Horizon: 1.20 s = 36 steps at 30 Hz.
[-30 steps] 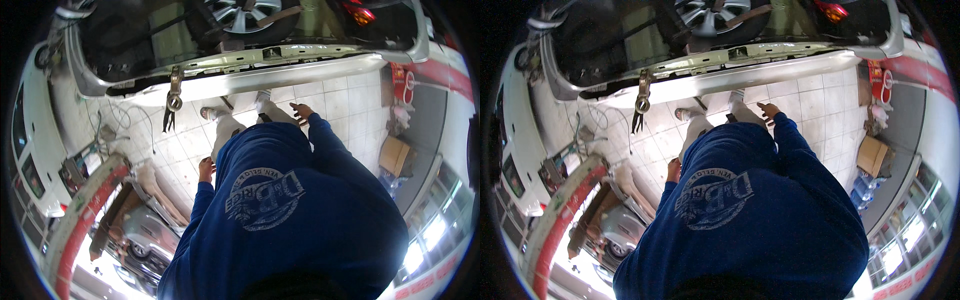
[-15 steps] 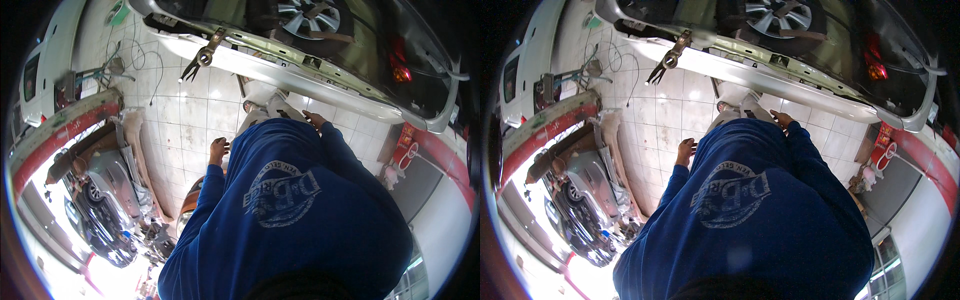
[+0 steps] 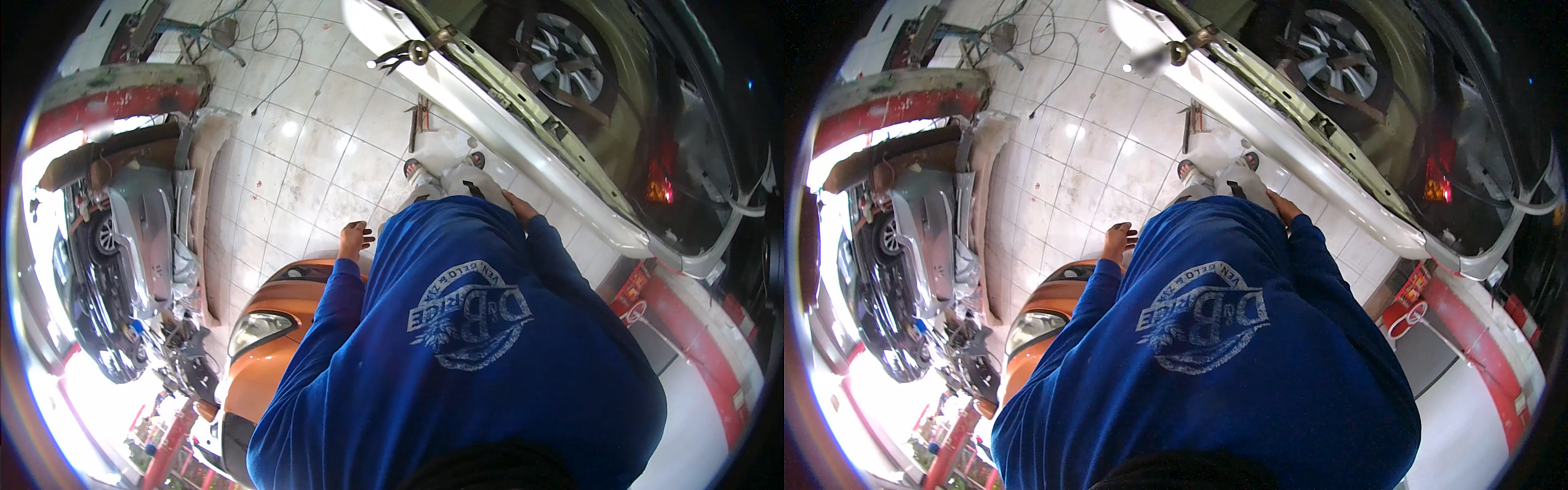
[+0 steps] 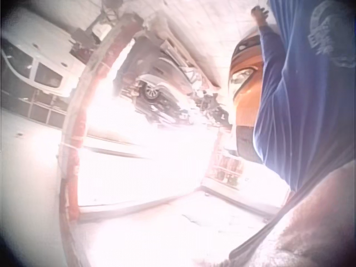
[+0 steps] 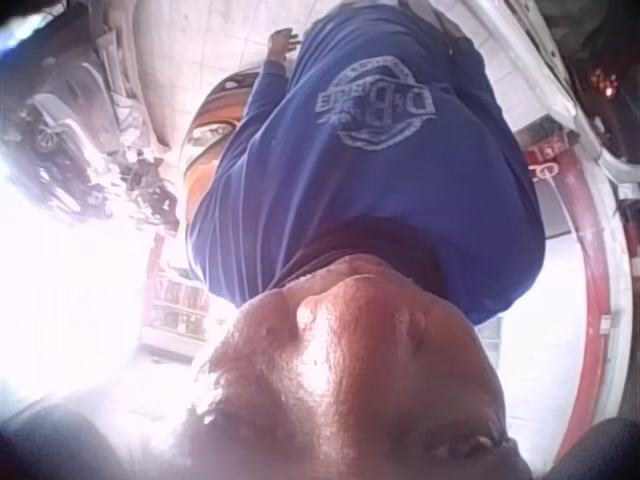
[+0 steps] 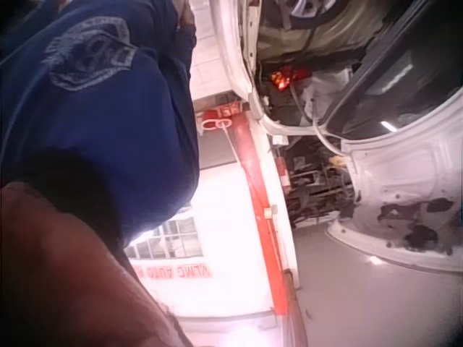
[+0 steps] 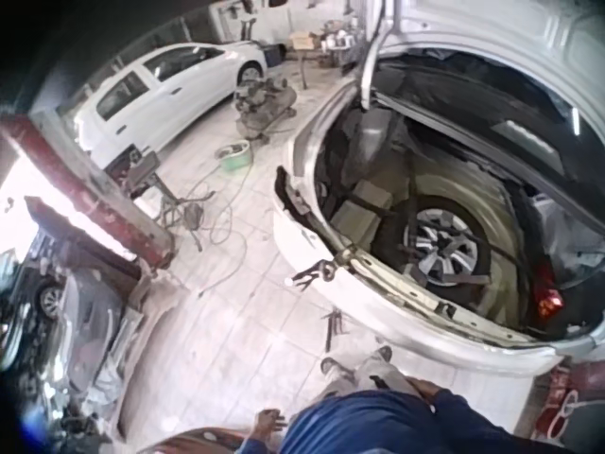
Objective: The person uses a screwdriver to remove fasteners from a car wheel area, then removes a protective mat and positions a car bumper under the vehicle. They attach a chain hoist to the bumper and use pliers to tighten the hoist, securing the bumper in place.
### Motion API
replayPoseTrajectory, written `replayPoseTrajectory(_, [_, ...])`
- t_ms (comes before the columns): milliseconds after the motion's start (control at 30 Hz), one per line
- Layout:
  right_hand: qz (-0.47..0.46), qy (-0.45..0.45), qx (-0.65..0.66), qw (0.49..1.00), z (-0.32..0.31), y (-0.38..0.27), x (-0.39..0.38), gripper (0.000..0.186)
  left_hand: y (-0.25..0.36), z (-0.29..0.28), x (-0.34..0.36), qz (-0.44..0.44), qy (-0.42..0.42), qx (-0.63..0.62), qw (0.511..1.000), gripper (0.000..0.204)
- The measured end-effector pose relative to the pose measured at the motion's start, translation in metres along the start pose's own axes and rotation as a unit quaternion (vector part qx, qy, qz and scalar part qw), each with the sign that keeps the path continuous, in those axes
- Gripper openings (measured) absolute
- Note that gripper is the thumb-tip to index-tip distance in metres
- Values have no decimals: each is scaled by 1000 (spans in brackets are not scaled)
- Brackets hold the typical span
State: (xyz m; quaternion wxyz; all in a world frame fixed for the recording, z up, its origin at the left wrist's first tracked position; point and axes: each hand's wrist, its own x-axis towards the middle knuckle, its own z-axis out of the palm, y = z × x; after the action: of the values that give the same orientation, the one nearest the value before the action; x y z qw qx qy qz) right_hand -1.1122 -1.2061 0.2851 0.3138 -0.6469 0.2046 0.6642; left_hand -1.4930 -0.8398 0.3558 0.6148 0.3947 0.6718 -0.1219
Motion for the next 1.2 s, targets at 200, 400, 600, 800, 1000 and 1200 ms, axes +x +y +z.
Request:
replayPoseTrajectory(200, [28, 23, -136, 990, 14, -26, -31, 105, -51, -9, -2, -26, 9, -66, 997, 41])
replayPoseTrajectory(400, [28, 10, -174, 984, 26, -37, -38, 110, -81, -1, -8, -44, 6, -75, 996, 39])
replayPoseTrajectory(600, [-12, 111, -261, 959, 31, -43, -61, 94, -91, 3, -9, -44, 10, -82, 996, 40])
replayPoseTrajectory(800, [-65, 123, -216, 966, 8, -33, -57, 83, -79, 2, -14, -9, 25, -96, 995, 39])
replayPoseTrajectory(1000, [-33, 96, -201, 974, -20, -32, -48, 82, -80, 17, -24, -6, 42, -88, 995, 38])
replayPoseTrajectory(1200, [-12, 38, -201, 979, -79, 8, -40, 85, -81, 69, -46, -12, 50, -65, 997, 38])
